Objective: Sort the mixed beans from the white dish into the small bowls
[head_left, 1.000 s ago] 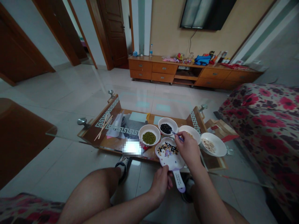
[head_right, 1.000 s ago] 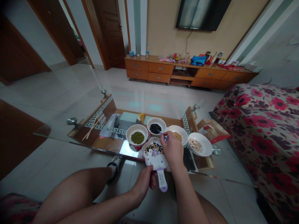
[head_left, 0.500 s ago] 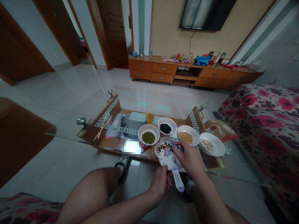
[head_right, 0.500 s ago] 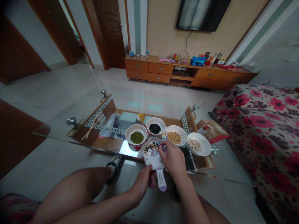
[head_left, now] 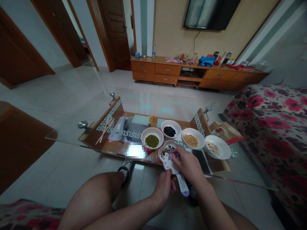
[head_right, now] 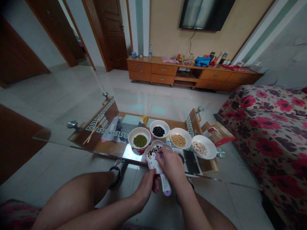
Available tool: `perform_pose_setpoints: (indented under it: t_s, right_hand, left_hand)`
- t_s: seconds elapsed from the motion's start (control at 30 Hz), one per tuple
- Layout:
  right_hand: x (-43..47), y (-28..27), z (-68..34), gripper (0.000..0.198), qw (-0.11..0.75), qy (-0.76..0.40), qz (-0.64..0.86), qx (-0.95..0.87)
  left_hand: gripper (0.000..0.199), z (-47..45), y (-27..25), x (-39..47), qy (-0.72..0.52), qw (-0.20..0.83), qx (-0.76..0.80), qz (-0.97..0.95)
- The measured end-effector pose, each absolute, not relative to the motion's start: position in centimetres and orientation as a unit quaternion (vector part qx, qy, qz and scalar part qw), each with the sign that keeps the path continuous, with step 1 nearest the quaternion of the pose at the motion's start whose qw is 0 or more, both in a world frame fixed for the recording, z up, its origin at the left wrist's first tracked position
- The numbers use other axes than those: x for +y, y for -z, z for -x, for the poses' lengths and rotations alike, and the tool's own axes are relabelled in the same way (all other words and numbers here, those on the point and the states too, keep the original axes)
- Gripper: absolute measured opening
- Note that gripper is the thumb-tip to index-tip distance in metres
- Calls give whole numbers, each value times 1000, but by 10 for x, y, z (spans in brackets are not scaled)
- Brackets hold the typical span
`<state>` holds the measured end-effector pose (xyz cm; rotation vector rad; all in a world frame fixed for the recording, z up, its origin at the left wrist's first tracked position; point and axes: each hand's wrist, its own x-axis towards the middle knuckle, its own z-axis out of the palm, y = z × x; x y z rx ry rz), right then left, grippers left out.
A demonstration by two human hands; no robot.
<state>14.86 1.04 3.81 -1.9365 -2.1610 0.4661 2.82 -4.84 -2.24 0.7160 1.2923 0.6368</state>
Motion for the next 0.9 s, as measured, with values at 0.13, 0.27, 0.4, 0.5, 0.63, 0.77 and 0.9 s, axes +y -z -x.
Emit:
perform_pose_setpoints:
  t_s: [0.13,0.27,0.4,0.5,0.63,0.77,0.9]
  right_hand:
    - [10,-39,-147,20,95,-156,654,-734]
    - [10,-38,-145,20,92,-152,651,-738]
    - [11,-36,-145,20,89,-149,651,-739]
    - [12,-34,-144,20,86,-146,652,-739]
    - [12,-36,-143,20,81,-147,653,-739]
    - [12,-39,-142,20,74,-146,657,-736]
    - [12,-38,-143,20,74,-140,654,-739]
  left_hand:
    - [60,-29,19,-48,-287,692,586,-308]
    - [60,-30,23,-49,-298,698,576,-303]
    - [61,-30,21,-49,-287,695,585,-303]
    - [61,-30,18,-48,-280,695,588,-305]
    - [59,-31,20,-47,-285,695,586,-304]
    - [57,-31,23,-48,-291,698,577,-308]
    - [56,-30,22,-49,-291,698,576,-309]
